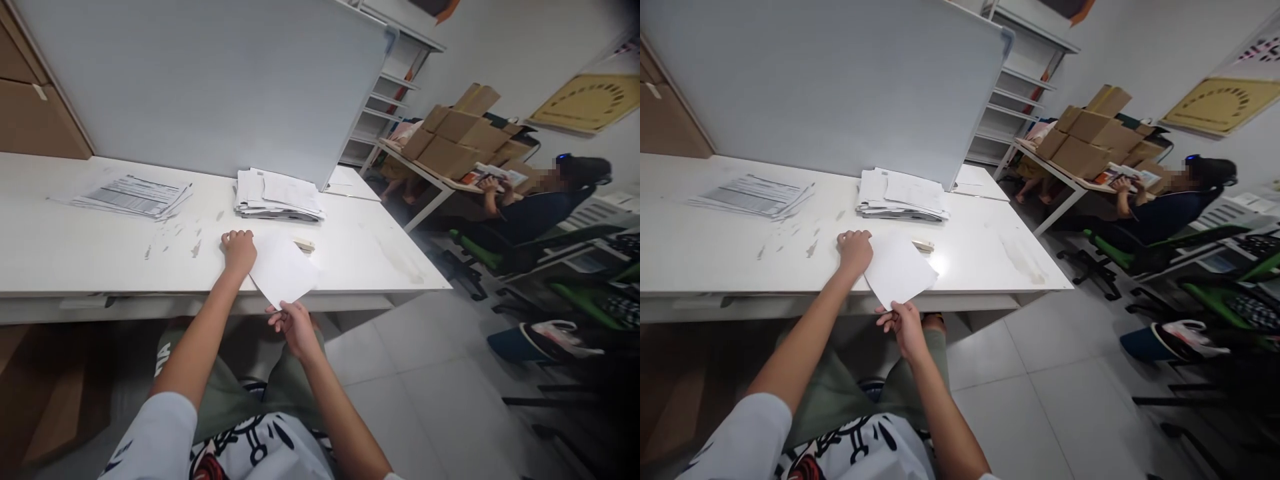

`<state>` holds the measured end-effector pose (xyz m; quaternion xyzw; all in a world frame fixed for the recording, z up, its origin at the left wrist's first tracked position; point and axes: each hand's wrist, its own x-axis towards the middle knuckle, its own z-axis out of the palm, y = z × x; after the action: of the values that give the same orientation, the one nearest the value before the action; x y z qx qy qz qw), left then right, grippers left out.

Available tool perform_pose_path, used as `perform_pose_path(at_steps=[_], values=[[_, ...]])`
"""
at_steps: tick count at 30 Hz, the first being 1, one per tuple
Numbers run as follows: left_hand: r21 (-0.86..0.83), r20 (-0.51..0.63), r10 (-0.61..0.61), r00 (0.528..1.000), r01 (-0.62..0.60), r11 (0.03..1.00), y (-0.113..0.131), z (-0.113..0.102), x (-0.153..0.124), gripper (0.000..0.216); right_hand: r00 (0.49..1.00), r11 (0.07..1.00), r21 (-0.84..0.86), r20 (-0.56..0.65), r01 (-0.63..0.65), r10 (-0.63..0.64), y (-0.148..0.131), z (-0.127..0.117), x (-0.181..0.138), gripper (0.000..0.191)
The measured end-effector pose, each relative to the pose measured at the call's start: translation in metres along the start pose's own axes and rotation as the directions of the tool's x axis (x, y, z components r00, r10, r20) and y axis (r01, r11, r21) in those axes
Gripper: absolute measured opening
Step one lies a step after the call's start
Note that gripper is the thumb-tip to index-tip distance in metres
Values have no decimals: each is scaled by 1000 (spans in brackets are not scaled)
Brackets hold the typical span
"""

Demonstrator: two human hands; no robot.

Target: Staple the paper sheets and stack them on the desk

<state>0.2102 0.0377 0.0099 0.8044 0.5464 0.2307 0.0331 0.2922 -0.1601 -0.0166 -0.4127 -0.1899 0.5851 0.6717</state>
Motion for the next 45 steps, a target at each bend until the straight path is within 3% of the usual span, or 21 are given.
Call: perform_pose_path(at_steps=[7,13,20,29,34,37,40,42,45], values=[[-80,-52,-206,977,201,976,-14,-13,-8,33,990,991,79,98,-109,101,15,25,-18,26],[-124,14,-61,998,63,990,-16,-12,-5,37,980,989,46,145,-141,133,24,30,-19,26],[-55,3,-11,1000,11,998,-9,-10,-5,41,983,974,151,93,-169,156,25,32,-14,20],[-167,28,-102,994,105,980,-12,-8,-1,39,996,987,153,-60,-55,64,18,23,-2,10],[-132,59,-101,993,108,985,-10,-10,0,37,998,990,141,-54,-16,24,13,17,-2,14],[-128,60,-93,994,100,987,-10,-12,1,37,986,988,57,88,-146,141,12,18,1,23],[-133,59,-101,993,108,985,-11,-14,2,37,897,933,-106,257,-343,359,10,22,10,35],[-153,86,-66,994,79,985,-11,-13,3,38,867,912,-133,282,-388,410,9,24,16,39],[-182,170,141,975,-109,977,-11,-10,3,44,899,927,-88,226,-364,374,9,23,15,43]])
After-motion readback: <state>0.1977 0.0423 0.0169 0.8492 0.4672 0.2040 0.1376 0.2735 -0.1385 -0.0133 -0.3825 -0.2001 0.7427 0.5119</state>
